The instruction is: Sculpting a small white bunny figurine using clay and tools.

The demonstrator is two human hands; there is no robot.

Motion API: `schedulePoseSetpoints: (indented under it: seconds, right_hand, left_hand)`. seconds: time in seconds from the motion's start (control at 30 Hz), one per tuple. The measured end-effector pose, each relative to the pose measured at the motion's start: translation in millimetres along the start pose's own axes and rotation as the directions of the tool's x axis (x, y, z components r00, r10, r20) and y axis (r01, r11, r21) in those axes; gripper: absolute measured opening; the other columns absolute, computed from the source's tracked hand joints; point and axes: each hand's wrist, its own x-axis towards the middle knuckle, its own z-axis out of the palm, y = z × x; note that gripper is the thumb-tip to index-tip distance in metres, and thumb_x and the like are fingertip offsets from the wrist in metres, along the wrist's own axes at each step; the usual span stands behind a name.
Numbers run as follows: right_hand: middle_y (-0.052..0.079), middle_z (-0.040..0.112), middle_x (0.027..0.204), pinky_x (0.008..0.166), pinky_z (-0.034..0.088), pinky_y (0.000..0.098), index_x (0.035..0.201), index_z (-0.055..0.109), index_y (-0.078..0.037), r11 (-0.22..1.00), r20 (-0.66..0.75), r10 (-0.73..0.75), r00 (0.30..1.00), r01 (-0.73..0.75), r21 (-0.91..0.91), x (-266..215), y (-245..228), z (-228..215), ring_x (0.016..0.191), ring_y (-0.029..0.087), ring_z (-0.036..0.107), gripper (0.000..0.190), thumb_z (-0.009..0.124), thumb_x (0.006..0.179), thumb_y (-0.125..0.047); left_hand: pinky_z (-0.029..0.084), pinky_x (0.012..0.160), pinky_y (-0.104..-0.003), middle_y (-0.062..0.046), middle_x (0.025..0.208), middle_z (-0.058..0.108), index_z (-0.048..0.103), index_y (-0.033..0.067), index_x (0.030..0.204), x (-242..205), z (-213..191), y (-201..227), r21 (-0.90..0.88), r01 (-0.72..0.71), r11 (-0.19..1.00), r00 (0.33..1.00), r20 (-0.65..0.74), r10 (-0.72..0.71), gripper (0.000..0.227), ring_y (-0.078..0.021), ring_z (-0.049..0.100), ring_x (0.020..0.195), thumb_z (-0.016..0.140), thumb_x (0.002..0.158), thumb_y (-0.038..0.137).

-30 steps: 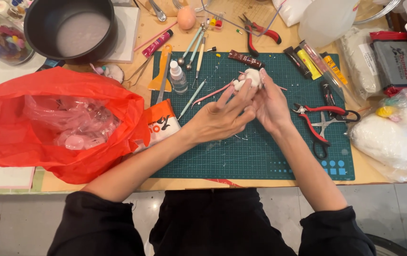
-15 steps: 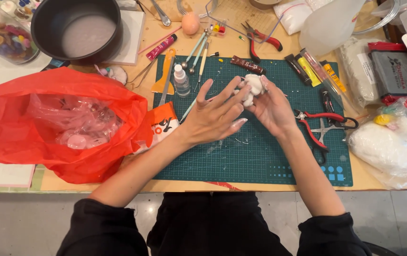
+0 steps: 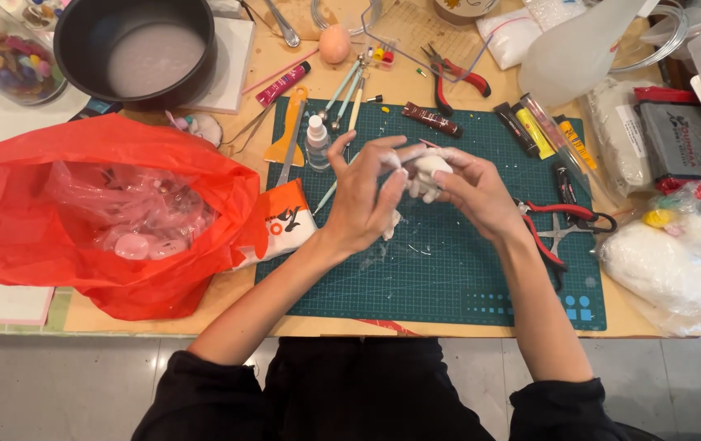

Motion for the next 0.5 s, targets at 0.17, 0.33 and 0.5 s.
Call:
schedulePoseSetpoints:
  seconds: [0.17,0.33,0.5]
  right_hand:
    - [0.011,0.069,0.124,0.089,0.060,0.0304,0.140,0.055,0.000,1.000,0.017,-0.023,1.000,0.023,0.016,1,0,4,0.107,0.017,0.070,0.042,0.063,0.101,-0.012]
    - [0.015,0.070,0.123,0.088,0.061,0.0317,0.133,0.054,0.000,0.997,0.040,-0.055,0.998,0.053,0.053,2,3,2,0.103,0.020,0.072,0.036,0.064,0.100,-0.011]
    - [0.016,0.070,0.123,0.089,0.060,0.0306,0.130,0.055,0.000,0.997,0.046,-0.065,0.997,0.063,0.055,1,6,1,0.105,0.020,0.071,0.034,0.067,0.100,-0.010]
  left_hand:
    - [0.021,0.120,-0.049,-0.011,0.130,0.069,0.048,0.0064,0.122,4,5,9,-0.209,0.165,0.964,0.984,-0.032,-0.176,0.023,-0.0210,0.067,0.125,0.058,0.103,0.014]
    - [0.046,0.110,-0.036,-0.009,0.120,0.066,0.047,0.0065,0.122,0,17,-2,-0.362,0.322,0.875,0.930,-0.053,-0.364,0.037,-0.0195,0.070,0.117,0.072,0.094,0.008]
    - [0.048,0.109,-0.035,-0.008,0.116,0.073,0.047,0.0062,0.124,-4,18,0,-0.332,0.297,0.895,0.934,-0.092,-0.344,0.043,-0.0200,0.068,0.119,0.076,0.093,0.007]
